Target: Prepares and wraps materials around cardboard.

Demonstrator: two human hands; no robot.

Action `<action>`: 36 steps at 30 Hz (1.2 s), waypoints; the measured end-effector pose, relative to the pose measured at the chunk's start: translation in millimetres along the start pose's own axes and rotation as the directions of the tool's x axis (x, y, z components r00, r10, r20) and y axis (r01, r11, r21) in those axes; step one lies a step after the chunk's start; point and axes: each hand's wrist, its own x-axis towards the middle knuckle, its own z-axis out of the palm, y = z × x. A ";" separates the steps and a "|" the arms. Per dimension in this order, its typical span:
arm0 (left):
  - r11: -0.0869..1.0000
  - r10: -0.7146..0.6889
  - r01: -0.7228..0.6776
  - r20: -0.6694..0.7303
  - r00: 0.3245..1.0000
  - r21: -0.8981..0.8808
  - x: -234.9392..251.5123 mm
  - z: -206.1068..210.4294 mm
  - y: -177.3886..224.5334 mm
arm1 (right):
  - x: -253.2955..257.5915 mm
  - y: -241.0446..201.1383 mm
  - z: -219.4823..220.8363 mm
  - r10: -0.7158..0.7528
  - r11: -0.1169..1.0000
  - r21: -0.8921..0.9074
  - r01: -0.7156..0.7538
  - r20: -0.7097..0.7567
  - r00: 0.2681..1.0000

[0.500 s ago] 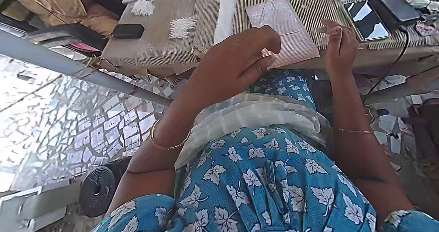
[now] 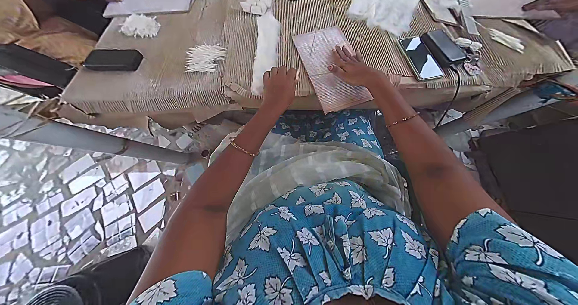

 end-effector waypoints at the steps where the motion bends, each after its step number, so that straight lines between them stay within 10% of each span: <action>1: 1.000 0.015 -0.015 -0.018 1.000 0.010 -3.0 1.4 -0.8 | 1.0 0.2 4.3 0.000 0.999 -0.044 0.000 0.000 1.000; 5: 0.996 0.077 -0.081 -0.098 0.992 -0.040 -26.7 0.2 -0.8 | -13.7 -7.2 8.6 -0.010 0.995 -0.101 0.010 0.002 1.000; 15: 0.966 0.029 0.037 0.248 0.968 -0.258 -53.6 -11.6 21.5 | -88.4 -15.4 18.2 -0.018 0.994 -0.102 0.025 0.073 0.997; 21: 0.938 -0.090 0.111 0.076 0.993 -0.329 -69.0 -9.2 9.5 | -89.0 -24.3 -12.2 -0.022 0.996 0.091 0.018 0.051 0.998; 29: 0.956 -0.107 0.078 -0.089 0.990 -0.284 -58.5 19.0 -22.1 | 18.5 -57.0 -17.0 -0.075 0.996 -0.049 0.078 0.055 0.996; 36: 0.963 -0.031 -0.034 -0.236 0.971 -0.267 -57.6 31.0 -29.4 | 14.6 -46.0 13.5 -0.113 0.981 -0.153 0.118 0.041 0.993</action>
